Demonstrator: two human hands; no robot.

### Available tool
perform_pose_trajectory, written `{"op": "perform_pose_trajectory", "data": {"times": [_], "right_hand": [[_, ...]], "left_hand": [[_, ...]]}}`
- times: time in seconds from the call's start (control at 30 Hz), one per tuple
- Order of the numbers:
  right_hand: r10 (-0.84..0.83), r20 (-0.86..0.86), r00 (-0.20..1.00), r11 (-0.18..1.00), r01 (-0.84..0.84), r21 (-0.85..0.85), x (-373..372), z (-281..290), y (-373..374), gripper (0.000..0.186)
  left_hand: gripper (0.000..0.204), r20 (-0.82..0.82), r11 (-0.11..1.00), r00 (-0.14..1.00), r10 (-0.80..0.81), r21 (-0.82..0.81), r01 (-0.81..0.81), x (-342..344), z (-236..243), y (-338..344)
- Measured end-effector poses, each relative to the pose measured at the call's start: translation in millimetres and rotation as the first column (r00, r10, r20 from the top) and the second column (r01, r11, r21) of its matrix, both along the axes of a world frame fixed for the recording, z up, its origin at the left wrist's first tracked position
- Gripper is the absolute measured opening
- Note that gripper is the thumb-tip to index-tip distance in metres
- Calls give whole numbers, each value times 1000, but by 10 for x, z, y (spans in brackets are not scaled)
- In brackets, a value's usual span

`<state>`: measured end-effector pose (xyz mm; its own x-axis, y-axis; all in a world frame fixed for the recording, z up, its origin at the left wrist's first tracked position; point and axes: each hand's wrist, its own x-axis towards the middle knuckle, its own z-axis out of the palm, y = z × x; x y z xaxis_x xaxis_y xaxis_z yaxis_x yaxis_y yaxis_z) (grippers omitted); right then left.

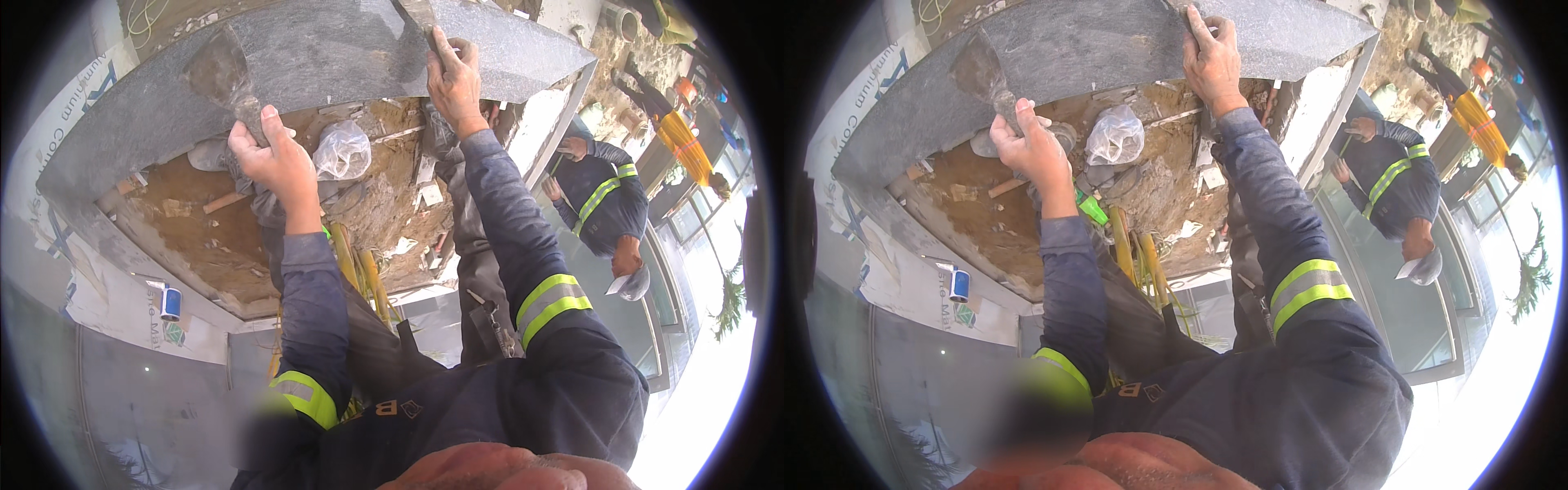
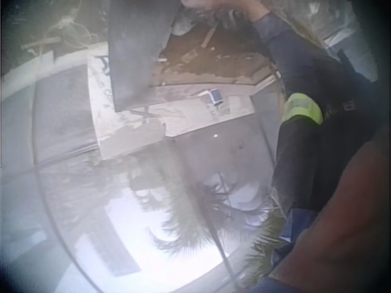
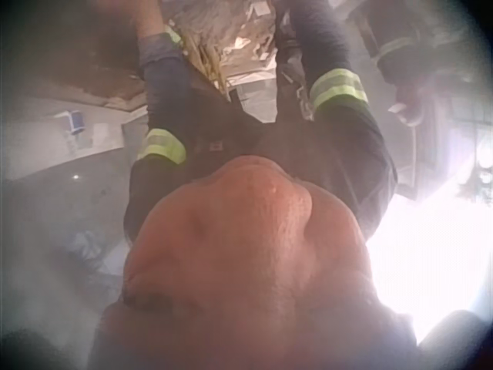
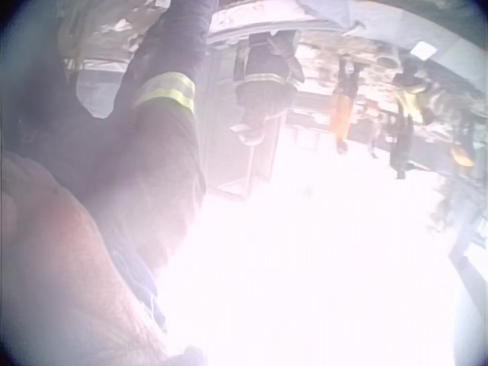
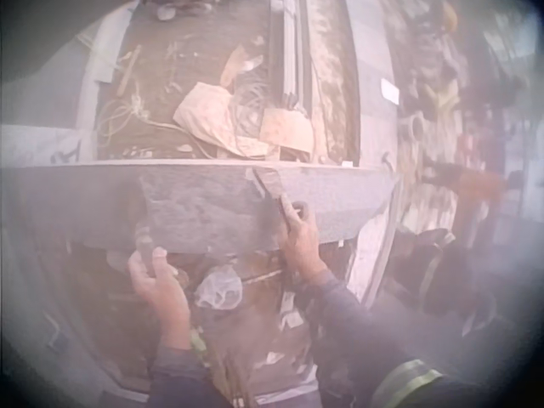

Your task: The person applies adhesive from a tube onto a stone tile using a trowel and spreads it evenly across the surface. The person then scrapes and smooths the adhesive on the tile, preparing it for installation.

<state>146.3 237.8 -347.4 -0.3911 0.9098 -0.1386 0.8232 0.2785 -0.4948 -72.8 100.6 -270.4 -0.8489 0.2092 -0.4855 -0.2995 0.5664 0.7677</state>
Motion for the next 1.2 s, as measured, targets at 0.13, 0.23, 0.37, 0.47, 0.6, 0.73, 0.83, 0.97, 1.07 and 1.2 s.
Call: {"op": "perform_pose_trajectory", "data": {"times": [0.13, 0.23, 0.37, 0.47, 0.6, 0.73, 0.83, 0.97, 1.07, 1.2], "right_hand": [[-32, -28, 999, 999, 32, 8, -27, -98, -41, 46], [-2, -50, 999, 999, 4, 32, -39, -157, 36, 46], [46, -42, 998, 999, -45, 10, -6, -199, 93, 46], [6, -54, 999, 997, -10, -75, 19, -206, 88, 46], [100, -25, 995, 995, -100, 1, 117, -162, 21, 45], [5, -71, 997, 998, -8, -55, 161, 23, 61, 45], [42, -57, 997, 999, -42, 14, 61, -53, 163, 45], [38, -44, 998, 999, -37, 30, 42, -363, 13, 48], [39, -41, 998, 999, -39, 8, 10, -371, -33, 49], [56, -101, 993, 995, -64, -78, 154, -266, -133, 50]], "left_hand": [[44, -22, 1000, 999, -27, 11, 27, 19, -55, -33], [44, -20, 999, 999, -40, 3, 40, 19, -33, -13], [44, -28, 999, 999, -31, 19, 31, 32, -56, -15], [45, -17, 1000, 1000, -20, 16, 21, 25, -34, 5], [46, -18, 1000, 1000, 10, 5, -10, 1, -17, 29], [47, 0, 1000, 1000, -4, -13, 4, -9, 44, 33], [48, 9, 1000, 1000, 5, 15, -5, -3, 19, 27], [48, 5, 999, 1000, 9, 36, -10, 20, 13, 46], [48, -1, 999, 1000, 24, 22, -24, 5, 1, 44], [48, -22, 999, 1000, 17, 32, -16, -9, 9, 30]]}}
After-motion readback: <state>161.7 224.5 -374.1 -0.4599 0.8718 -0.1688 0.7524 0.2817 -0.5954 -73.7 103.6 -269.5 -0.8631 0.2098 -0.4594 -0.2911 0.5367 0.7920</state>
